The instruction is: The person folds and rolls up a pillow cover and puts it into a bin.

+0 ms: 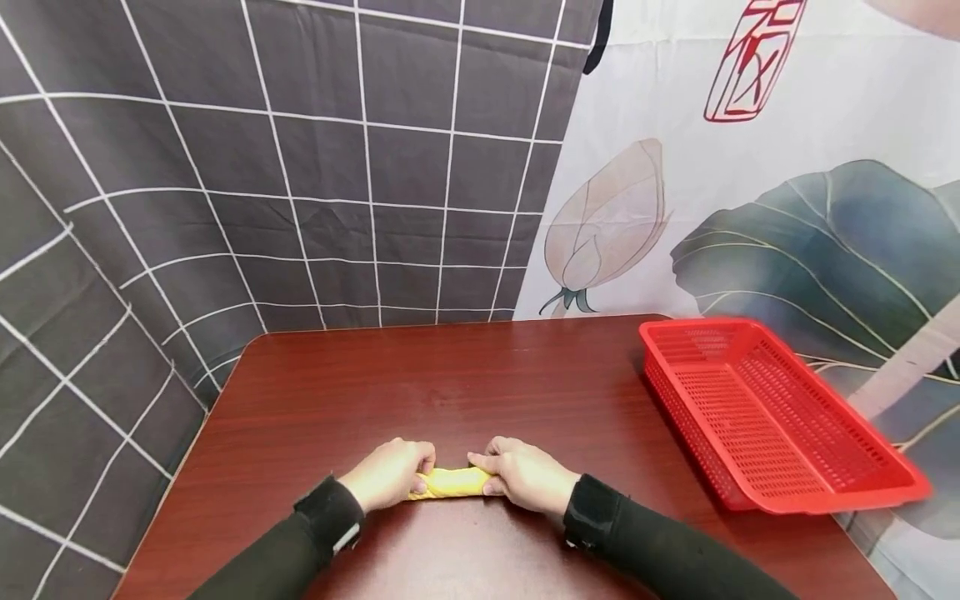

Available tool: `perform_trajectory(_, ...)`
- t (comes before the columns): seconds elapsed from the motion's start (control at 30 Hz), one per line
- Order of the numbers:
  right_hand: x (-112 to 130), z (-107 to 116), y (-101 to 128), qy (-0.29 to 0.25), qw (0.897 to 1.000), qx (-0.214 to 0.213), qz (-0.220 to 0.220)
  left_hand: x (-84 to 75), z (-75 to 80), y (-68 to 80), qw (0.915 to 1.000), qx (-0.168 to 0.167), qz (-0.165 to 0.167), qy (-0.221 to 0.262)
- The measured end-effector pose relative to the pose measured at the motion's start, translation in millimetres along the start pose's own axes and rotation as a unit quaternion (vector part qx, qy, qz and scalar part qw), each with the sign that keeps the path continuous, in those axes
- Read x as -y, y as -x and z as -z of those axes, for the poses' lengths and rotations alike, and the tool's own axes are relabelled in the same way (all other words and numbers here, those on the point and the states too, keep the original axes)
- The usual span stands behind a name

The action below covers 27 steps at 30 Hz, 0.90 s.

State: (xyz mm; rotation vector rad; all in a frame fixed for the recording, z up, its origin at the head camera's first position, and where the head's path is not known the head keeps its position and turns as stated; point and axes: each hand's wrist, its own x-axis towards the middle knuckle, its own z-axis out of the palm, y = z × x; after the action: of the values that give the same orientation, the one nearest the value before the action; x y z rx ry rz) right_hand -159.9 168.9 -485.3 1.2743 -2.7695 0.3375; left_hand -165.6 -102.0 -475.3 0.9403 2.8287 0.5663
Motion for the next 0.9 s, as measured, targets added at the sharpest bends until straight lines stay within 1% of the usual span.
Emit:
perform_trajectory(0.03, 2.4, -3.5, 1.3, 0.04, 0.999, -0.03, 0.02, 2.3, 3.4, -3.3, 0.9995, 0.023, 0.006, 0.019)
perform_trajectory(0.07, 5.1, -7.0, 2.0, 0.089, 0.993, -0.061, 0.042, 4.0, 6.6, -6.3, 0.9984, 0.042, 0.012, 0.034)
perform_trajectory(0.1, 7.9, -10.6, 2.1, 0.139, 0.984, -0.091, 0.063, 5.1, 9.6, -9.1, 0.9972, 0.058, 0.015, 0.045)
perform_trajectory(0.13, 10.8, -13.7, 1.8, 0.184, 0.973, -0.117, 0.079, 5.5, 12.4, -11.3, 0.9959, 0.071, 0.019, 0.052)
perform_trajectory(0.17, 13.1, -16.4, 1.0, 0.217, 0.962, -0.135, 0.092, 4.8, 15.2, -12.8, 0.9947, 0.082, 0.021, 0.058)
perform_trajectory(0.2, 15.9, -18.2, 0.2, 0.243, 0.955, -0.139, 0.098, 4.2, 16.8, -14.5, 0.9938, 0.091, 0.023, 0.06)
perform_trajectory(0.3, 24.1, -21.2, -2.6, 0.296, 0.94, -0.135, 0.102, 3.1, 17.8, -17.5, 0.9933, 0.098, 0.022, 0.057)
perform_trajectory(0.33, 26.5, -21.3, -3.6, 0.309, 0.936, -0.132, 0.1, 2.9, 16.8, -17.8, 0.9937, 0.095, 0.023, 0.055)
perform_trajectory(0.4, 30.8, -20.0, -5.6, 0.331, 0.931, -0.124, 0.093, 1.2, 13.4, -17.2, 0.9956, 0.072, 0.03, 0.051)
perform_trajectory(0.47, 34.4, -17.6, -9.2, 0.337, 0.93, -0.118, 0.083, -1.0, 8.5, -13.3, 0.9984, 0.03, 0.036, 0.033)
perform_trajectory(0.5, 35.7, -16.2, -10.8, 0.335, 0.932, -0.112, 0.076, -3.0, 5.4, -10.7, 0.9993, 0.003, 0.035, 0.016)
perform_trajectory(0.57, 37.3, -12.8, -14.2, 0.318, 0.942, -0.094, 0.06, -7.7, -2.0, -3.8, 0.9976, -0.055, 0.019, -0.036)
perform_trajectory(0.6, 37.6, -11.3, -16.1, 0.304, 0.948, -0.082, 0.052, -10.4, -5.7, 0.0, 0.9939, -0.084, 0.004, -0.071)
perform_trajectory(0.67, 37.6, -8.5, -19.1, 0.266, 0.962, -0.056, 0.034, -15.1, -13.3, 8.3, 0.9784, -0.137, -0.03, -0.152)
perform_trajectory(0.7, 37.3, -7.5, -20.5, 0.248, 0.967, -0.043, 0.026, -17.1, -16.7, 12.4, 0.9698, -0.157, -0.043, -0.182)
perform_trajectory(0.73, 37.0, -6.9, -21.8, 0.231, 0.972, -0.033, 0.018, -18.6, -19.6, 16.3, 0.9618, -0.17, -0.055, -0.207)
perform_trajectory(0.8, 37.0, -6.8, -23.4, 0.215, 0.976, -0.025, 0.006, -20.1, -23.9, 22.2, 0.9507, -0.184, -0.068, -0.24)
perform_trajectory(0.83, 37.5, -7.7, -23.7, 0.218, 0.976, -0.026, 0.001, -20.0, -25.4, 24.2, 0.9495, -0.185, -0.07, -0.244)
perform_trajectory(0.9, 39.6, -11.8, -23.3, 0.246, 0.969, -0.033, -0.001, -18.0, -27.5, 25.5, 0.9521, -0.182, -0.069, -0.236)
